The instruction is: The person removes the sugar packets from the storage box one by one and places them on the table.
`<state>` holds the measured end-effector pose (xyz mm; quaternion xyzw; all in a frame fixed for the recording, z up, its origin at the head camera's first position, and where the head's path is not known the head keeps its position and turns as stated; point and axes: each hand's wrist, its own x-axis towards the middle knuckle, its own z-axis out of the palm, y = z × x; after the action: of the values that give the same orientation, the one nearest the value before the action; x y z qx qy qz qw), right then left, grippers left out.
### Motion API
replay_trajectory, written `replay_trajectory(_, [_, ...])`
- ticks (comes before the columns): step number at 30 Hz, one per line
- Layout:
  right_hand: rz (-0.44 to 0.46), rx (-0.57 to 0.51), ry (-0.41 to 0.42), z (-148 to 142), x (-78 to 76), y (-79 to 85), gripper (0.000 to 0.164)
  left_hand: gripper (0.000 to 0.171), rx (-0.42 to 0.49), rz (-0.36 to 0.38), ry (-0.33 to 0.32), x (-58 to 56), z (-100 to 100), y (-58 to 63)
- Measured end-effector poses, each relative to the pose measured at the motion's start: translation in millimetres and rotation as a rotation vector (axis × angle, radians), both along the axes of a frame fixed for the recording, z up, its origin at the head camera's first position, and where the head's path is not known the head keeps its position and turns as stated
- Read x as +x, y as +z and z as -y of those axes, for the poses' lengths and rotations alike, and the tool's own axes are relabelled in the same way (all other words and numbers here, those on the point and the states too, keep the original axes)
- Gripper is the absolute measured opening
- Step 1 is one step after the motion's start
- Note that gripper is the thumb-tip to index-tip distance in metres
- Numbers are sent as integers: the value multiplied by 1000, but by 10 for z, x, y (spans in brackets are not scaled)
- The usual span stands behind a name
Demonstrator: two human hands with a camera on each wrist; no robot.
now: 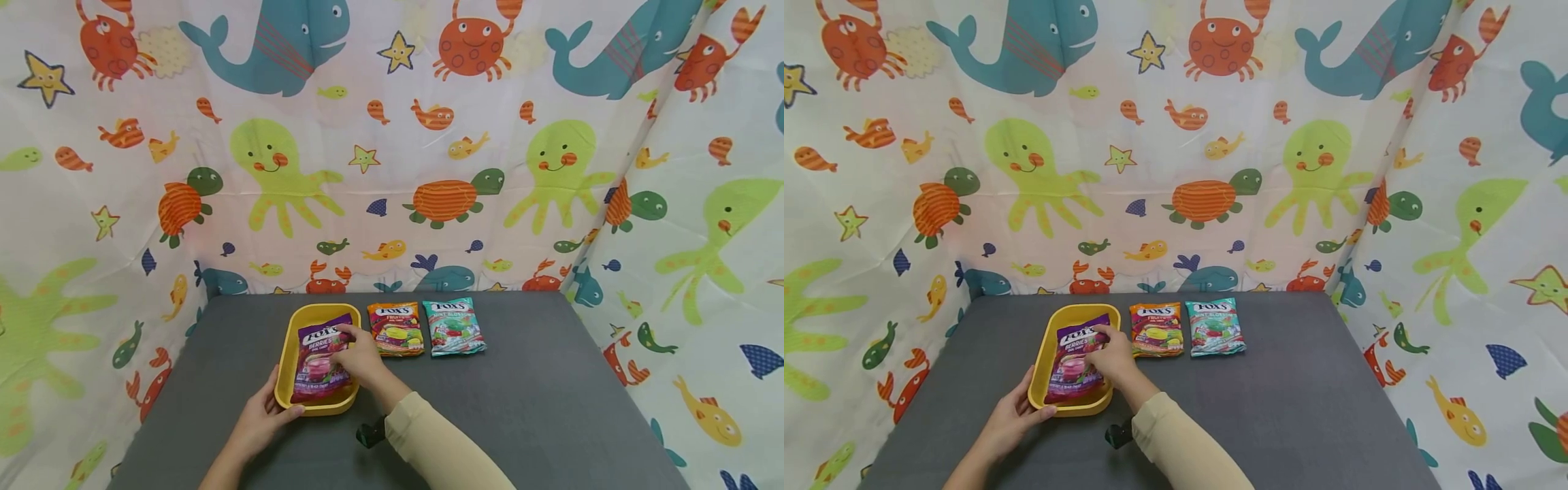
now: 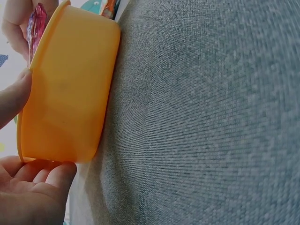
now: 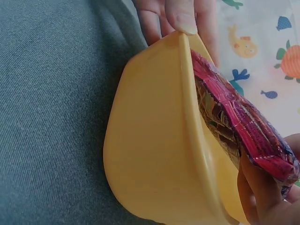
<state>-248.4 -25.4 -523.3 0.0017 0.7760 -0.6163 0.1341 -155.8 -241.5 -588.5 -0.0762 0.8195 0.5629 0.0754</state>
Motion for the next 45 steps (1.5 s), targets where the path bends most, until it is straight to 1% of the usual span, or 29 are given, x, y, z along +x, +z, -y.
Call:
replay_trajectory(4, [8, -33, -4, -60, 1, 8, 66, 113, 3, 1, -4, -6, -1, 3])
replay_trajectory(10, [29, -86, -31, -162, 14, 33, 65, 115, 16, 12, -7, -15, -1, -6])
replay_trajectory(15, [30, -114, -27, -239, 35, 34, 64, 116, 21, 17, 2, -10, 8, -29])
replay_trajectory(21, [50, -151, -27, -324, 76, 42, 61, 115, 43, -1, -1, -4, 9, -52])
replay_trajectory(25, [63, -164, -37, -395, 101, 72, 60, 112, 53, -20, 2, -4, 3, -45])
replay_trajectory(29, [76, -186, -44, -475, 130, 79, 60, 109, 50, -24, 2, -2, 3, -32])
replay_trajectory(35, [88, -248, -29, -619, 179, 55, 63, 105, 38, -4, 4, 8, -6, -11])
replay_trajectory(39, [105, -289, -37, -725, 194, 27, 64, 106, 32, 6, 6, 5, -8, -9])
replay_trajectory(42, [114, -314, -45, -810, 198, -9, 64, 109, 31, 3, 2, 3, -3, -8])
replay_trajectory(45, [119, -329, -54, -901, 208, -46, 65, 111, 37, -15, -6, 5, 5, -6])
